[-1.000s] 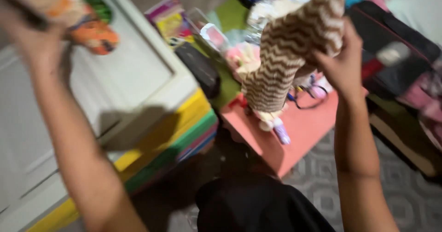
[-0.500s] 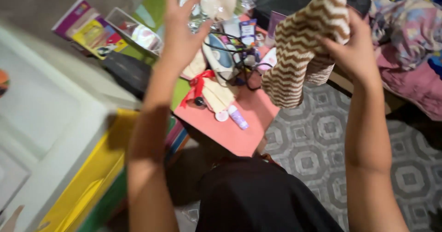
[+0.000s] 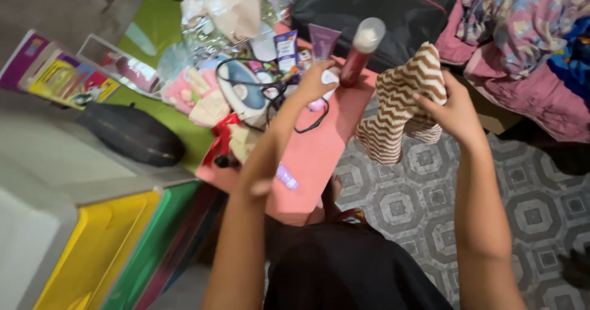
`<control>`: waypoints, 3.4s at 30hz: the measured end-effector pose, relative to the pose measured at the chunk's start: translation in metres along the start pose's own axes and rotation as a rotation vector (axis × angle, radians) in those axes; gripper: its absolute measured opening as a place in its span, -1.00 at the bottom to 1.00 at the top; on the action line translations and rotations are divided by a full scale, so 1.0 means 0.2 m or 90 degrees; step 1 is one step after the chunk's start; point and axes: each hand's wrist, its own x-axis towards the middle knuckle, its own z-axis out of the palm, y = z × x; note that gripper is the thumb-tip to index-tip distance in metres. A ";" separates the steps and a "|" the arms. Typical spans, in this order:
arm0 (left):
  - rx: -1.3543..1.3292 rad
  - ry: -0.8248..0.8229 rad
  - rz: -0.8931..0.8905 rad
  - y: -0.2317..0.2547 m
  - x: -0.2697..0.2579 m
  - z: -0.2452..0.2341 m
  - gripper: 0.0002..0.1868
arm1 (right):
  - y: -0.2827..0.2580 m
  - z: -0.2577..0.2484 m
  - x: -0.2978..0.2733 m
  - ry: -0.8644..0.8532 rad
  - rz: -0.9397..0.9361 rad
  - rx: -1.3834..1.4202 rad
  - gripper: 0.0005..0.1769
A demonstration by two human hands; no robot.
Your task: The recorder organizes various personal care items and decor on a table and storage unit, wiping surfaces with a cloth.
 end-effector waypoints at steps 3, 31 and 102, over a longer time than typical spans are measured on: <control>-0.140 0.033 -0.033 0.13 0.16 0.21 -0.09 | 0.09 -0.06 -0.01 0.008 0.029 -0.031 -0.54; -0.361 0.274 0.023 0.71 -0.19 -0.41 -0.29 | -0.30 0.76 0.18 0.128 -0.384 0.061 -0.61; -0.271 0.719 0.211 0.81 -0.59 -1.08 0.08 | -0.68 1.24 0.15 -0.166 0.033 0.677 -0.49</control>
